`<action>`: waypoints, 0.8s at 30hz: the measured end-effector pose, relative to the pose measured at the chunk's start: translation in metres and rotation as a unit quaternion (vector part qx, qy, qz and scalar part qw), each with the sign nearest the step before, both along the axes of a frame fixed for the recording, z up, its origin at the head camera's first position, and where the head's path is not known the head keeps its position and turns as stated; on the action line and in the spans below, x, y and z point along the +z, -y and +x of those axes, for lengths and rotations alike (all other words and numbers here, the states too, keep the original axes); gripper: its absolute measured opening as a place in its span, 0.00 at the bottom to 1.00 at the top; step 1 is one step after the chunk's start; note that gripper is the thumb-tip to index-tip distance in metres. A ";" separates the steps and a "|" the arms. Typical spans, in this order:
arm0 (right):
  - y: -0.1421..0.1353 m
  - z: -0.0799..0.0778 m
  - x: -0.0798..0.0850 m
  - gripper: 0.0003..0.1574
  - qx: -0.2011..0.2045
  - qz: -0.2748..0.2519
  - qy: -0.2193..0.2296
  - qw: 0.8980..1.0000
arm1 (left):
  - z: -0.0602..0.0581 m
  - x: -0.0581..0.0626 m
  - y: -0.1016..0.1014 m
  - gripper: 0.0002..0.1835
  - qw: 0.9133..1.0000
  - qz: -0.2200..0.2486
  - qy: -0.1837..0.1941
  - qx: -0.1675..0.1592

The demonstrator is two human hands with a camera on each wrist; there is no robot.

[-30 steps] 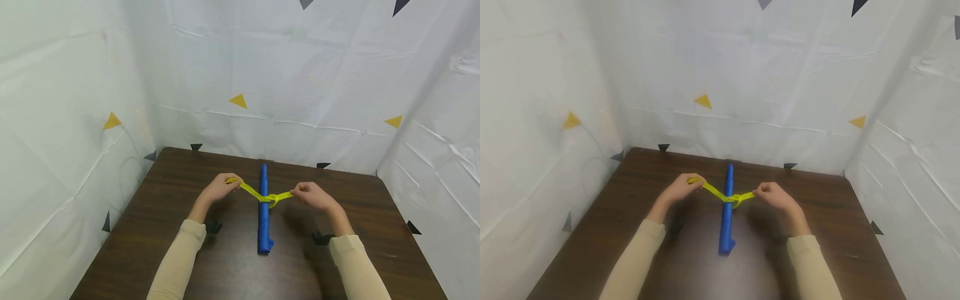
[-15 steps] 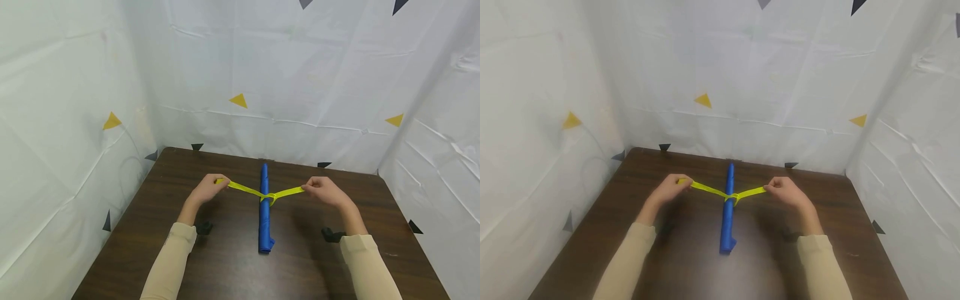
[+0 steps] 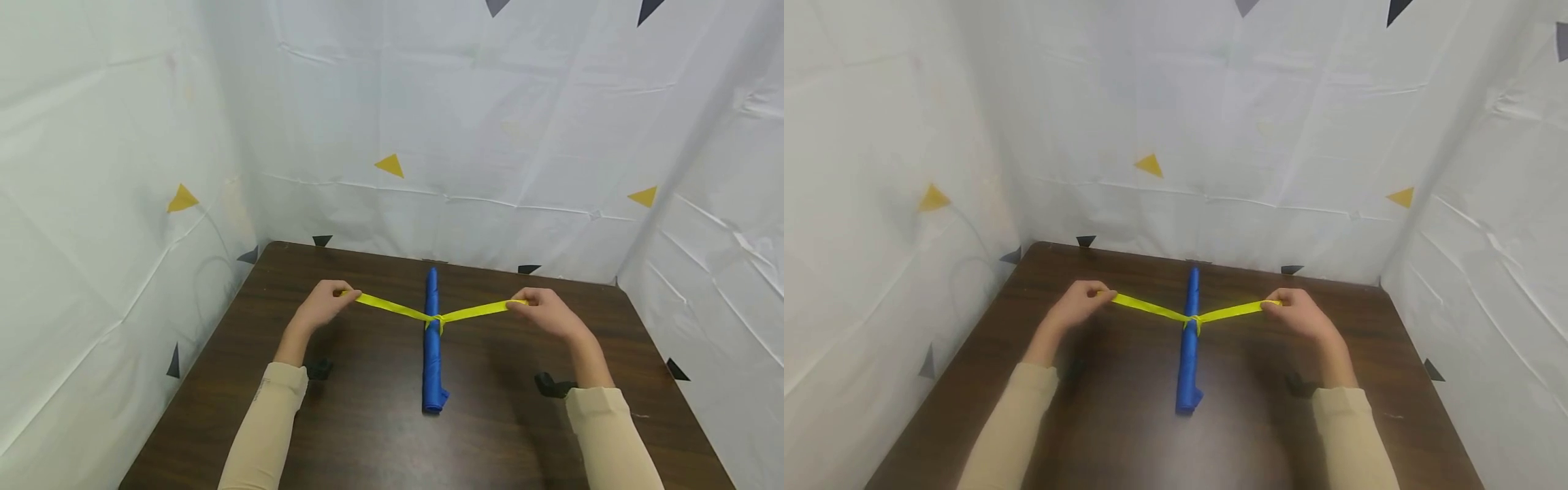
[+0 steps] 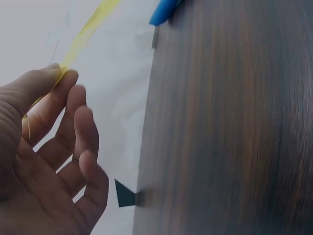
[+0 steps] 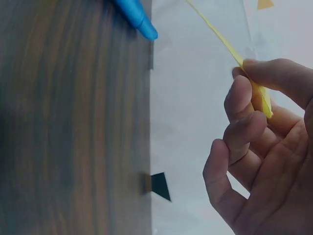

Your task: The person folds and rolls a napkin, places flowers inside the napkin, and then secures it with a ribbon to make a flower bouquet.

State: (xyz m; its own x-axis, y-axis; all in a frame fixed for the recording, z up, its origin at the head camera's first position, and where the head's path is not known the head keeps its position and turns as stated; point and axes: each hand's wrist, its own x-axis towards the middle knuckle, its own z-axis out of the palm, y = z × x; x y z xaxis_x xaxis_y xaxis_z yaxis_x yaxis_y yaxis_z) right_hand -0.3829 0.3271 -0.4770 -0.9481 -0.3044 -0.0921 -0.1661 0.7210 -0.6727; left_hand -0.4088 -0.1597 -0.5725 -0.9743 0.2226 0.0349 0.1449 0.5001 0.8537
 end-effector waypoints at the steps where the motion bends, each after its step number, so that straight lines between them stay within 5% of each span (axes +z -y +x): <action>1: -0.001 0.000 -0.001 0.21 -0.006 0.000 -0.001 1.000 | -0.001 0.000 0.002 0.22 1.000 -0.006 -0.001 0.006; 24: -0.030 0.018 -0.058 0.32 -0.117 -0.088 0.046 0.988 | 0.013 -0.011 0.032 0.22 0.998 0.006 0.029 0.059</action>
